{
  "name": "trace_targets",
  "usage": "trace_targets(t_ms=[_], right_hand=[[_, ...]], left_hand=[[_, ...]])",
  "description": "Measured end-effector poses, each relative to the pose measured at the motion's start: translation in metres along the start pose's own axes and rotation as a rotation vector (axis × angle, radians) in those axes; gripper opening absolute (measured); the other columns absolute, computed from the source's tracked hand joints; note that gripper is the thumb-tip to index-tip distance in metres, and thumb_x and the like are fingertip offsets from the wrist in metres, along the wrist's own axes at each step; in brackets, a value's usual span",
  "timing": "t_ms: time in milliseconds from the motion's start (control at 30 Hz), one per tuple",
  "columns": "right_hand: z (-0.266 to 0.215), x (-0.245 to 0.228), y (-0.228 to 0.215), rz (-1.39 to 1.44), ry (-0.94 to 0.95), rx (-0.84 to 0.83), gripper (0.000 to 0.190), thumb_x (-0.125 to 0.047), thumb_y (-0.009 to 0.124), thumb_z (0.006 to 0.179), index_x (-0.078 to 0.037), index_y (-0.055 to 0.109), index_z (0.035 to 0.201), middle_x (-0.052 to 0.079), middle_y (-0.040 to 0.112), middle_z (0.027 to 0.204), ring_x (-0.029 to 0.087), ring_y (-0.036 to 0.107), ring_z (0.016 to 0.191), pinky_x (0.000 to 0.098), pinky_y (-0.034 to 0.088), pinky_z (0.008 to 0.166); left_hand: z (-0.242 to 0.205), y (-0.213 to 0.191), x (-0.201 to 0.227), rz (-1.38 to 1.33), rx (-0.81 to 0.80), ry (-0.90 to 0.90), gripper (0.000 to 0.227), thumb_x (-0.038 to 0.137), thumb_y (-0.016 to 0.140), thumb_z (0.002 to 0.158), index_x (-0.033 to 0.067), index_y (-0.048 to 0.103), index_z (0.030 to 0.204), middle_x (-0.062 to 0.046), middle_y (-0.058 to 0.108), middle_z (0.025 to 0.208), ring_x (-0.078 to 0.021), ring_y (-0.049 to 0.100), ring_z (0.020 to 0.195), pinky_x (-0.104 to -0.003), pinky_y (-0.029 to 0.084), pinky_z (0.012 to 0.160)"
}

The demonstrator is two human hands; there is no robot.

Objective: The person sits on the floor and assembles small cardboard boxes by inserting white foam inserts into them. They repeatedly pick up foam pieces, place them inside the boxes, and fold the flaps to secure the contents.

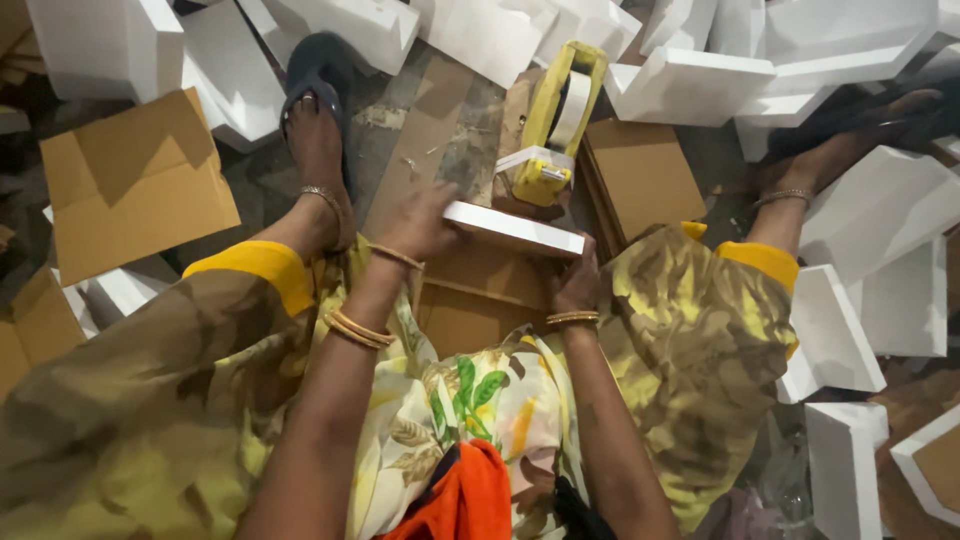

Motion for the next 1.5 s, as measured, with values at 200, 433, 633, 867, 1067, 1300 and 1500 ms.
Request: trace_targets(t_ms=[200,433,633,867,1067,1300,1500], right_hand=[[0.002,-0.028,-0.003,0.069,-0.045,-0.044,0.063,-0.025,0.085,0.085,-0.007,0.052,0.134,0.017,0.068,0.118,0.034,0.071,0.105,0.0415,0.057,0.089],[0.004,-0.043,-0.003,0.273,-0.108,0.018,0.066,-0.034,0.086,0.084,-0.004,0.05,0.131,0.016,0.064,0.117,0.032,0.067,0.107,0.0379,0.055,0.092],[0.012,-0.034,-0.003,-0.138,-0.161,0.031,0.058,-0.033,0.087,0.079,-0.008,0.058,0.123,0.018,0.065,0.117,0.041,0.062,0.11,0.0454,0.052,0.089],[0.018,-0.053,0.018,-0.052,-0.073,-0.022,0.042,-0.029,0.08,0.082,-0.008,0.064,0.114,0.018,0.069,0.107,0.04,0.065,0.103,0.0454,0.052,0.09],[0.018,-0.035,0.026,0.024,-0.106,-0.159,0.045,-0.014,0.074,0.076,-0.004,0.064,0.119,0.021,0.068,0.11,0.039,0.065,0.102,0.0443,0.052,0.092],[0.081,0.014,-0.013,0.373,0.044,-0.006,0.026,-0.013,0.062,0.097,-0.001,0.068,0.119,0.009,0.071,0.113,0.022,0.066,0.102,0.0345,0.053,0.091],[0.16,0.024,0.023,0.332,0.402,-0.342,0.028,-0.028,0.068,0.101,0.0,0.071,0.096,0.0,0.064,0.075,0.011,0.055,0.065,0.0284,0.045,0.058]], left_hand=[[-0.01,0.005,-0.011,-0.326,0.024,-0.195,0.041,0.017,0.081,0.073,0.0158,0.065,0.111,-0.012,0.072,0.105,-0.0329,0.07,0.102,-0.043,0.054,0.085],[-0.009,0.008,-0.008,-0.244,0.071,-0.088,0.045,0.014,0.081,0.072,0.0121,0.062,0.113,-0.014,0.069,0.111,-0.0391,0.066,0.106,-0.045,0.053,0.088],[0.001,0.004,0.01,0.154,0.061,0.072,0.05,0.025,0.085,0.067,0.0118,0.061,0.108,-0.013,0.065,0.102,-0.0358,0.062,0.105,-0.055,0.038,0.104],[0.006,0.03,0.054,0.351,0.063,0.156,0.047,0.023,0.066,0.075,0.0013,0.06,0.116,-0.015,0.063,0.103,-0.032,0.059,0.1,-0.045,0.04,0.092],[0.003,0.036,0.049,0.374,0.185,0.272,0.032,0.021,0.059,0.086,0.0059,0.062,0.115,-0.012,0.065,0.105,-0.0282,0.06,0.099,-0.043,0.042,0.09],[-0.001,0.04,0.043,0.359,0.286,0.292,0.045,0.017,0.053,0.089,-0.0008,0.06,0.13,-0.011,0.065,0.105,-0.0263,0.061,0.097,-0.041,0.043,0.09],[0.003,0.046,0.041,0.471,0.319,0.301,0.046,0.018,0.052,0.088,-0.0011,0.059,0.129,-0.011,0.065,0.106,-0.026,0.06,0.098,-0.04,0.043,0.087]])
Point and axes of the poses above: each hand's wrist, its own z-axis towards the middle knuckle, its own y-axis out of the palm, x = y × z, the point moved 5 cm from there along z, towards the middle knuckle
